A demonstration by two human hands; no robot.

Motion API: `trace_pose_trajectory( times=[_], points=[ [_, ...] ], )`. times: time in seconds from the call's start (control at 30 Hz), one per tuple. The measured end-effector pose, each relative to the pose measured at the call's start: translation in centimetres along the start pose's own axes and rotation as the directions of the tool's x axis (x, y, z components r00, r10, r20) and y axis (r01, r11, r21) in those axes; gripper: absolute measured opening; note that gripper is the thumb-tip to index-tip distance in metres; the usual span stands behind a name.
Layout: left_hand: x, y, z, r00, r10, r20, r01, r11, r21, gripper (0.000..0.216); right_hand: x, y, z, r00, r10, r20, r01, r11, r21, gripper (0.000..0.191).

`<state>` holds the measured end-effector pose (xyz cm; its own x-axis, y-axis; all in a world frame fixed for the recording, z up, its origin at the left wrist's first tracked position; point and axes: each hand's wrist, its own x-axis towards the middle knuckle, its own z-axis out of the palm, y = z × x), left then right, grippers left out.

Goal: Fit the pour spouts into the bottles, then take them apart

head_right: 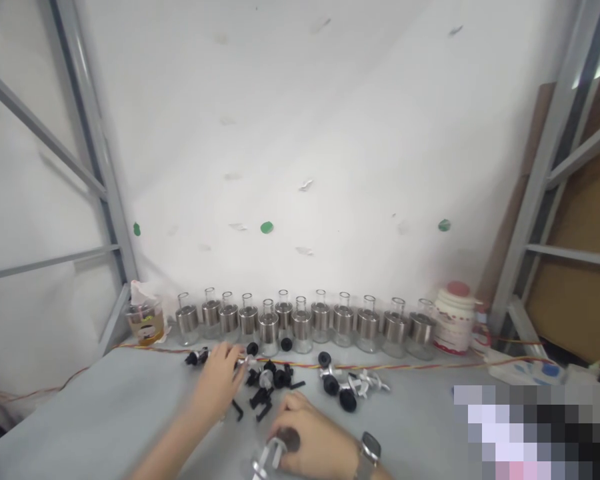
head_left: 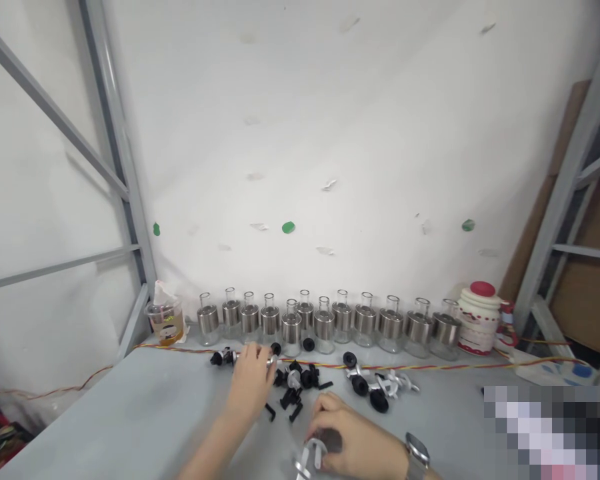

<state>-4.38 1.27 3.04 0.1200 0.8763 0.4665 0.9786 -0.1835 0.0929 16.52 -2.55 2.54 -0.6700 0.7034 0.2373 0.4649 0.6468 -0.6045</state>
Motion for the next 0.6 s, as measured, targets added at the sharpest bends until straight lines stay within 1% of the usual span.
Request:
trace_pose_trajectory(
  times=[0.07,0.1,0.13,0.2,0.3,0.37,0.47,0.53,0.6],
  points=[
    [-0.2,0.6,0.6,0.989,0.121,0.081,-0.111,0.986,-0.125,0.026,0.3,0.4,0.2,0.998,0.058,0.031,-0.059,0.998,0.011,0.024],
    [-0.3,0.8,1.0,0.983,0.147,0.108,-0.130,0.980,-0.152,0.028,0.4,0.6,0.3,0.996,0.089,0.025,-0.089,0.996,0.019,0.024],
    [-0.4,0.9,1.4,0.981,0.147,0.129,-0.127,0.980,-0.155,0.030,0.6,0.8,0.3,0.993,0.118,0.005,-0.118,0.993,0.025,0.023],
    [-0.5,1.0,2.2,0.982,0.096,0.160,-0.079,0.990,-0.115,0.029,0.8,1.1,0.4,0.982,0.171,-0.080,-0.168,0.985,0.042,0.020],
    [-0.3,0.5,3.1,0.981,0.012,0.195,-0.004,0.999,-0.042,0.026,0.9,1.6,0.4,0.946,0.252,-0.204,-0.234,0.966,0.109,0.016],
    [-0.1,0.1,3.4,0.977,-0.024,0.210,0.029,0.999,-0.021,0.026,1.0,1.9,0.4,0.924,0.290,-0.251,-0.255,0.953,0.163,0.014],
    [0.2,-0.3,3.3,0.973,-0.085,0.215,0.096,0.994,-0.043,0.024,1.2,2.5,0.7,0.910,0.317,-0.269,-0.248,0.933,0.260,0.015],
    [0.3,-0.3,3.0,0.980,-0.104,0.169,0.131,0.980,-0.153,0.024,1.5,2.9,0.9,0.905,0.337,-0.259,-0.229,0.900,0.371,0.018],
    [0.4,-0.1,2.5,0.994,-0.071,0.087,0.099,0.925,-0.368,0.025,1.8,3.2,1.0,0.896,0.369,-0.247,-0.218,0.850,0.480,0.024]
  ],
)
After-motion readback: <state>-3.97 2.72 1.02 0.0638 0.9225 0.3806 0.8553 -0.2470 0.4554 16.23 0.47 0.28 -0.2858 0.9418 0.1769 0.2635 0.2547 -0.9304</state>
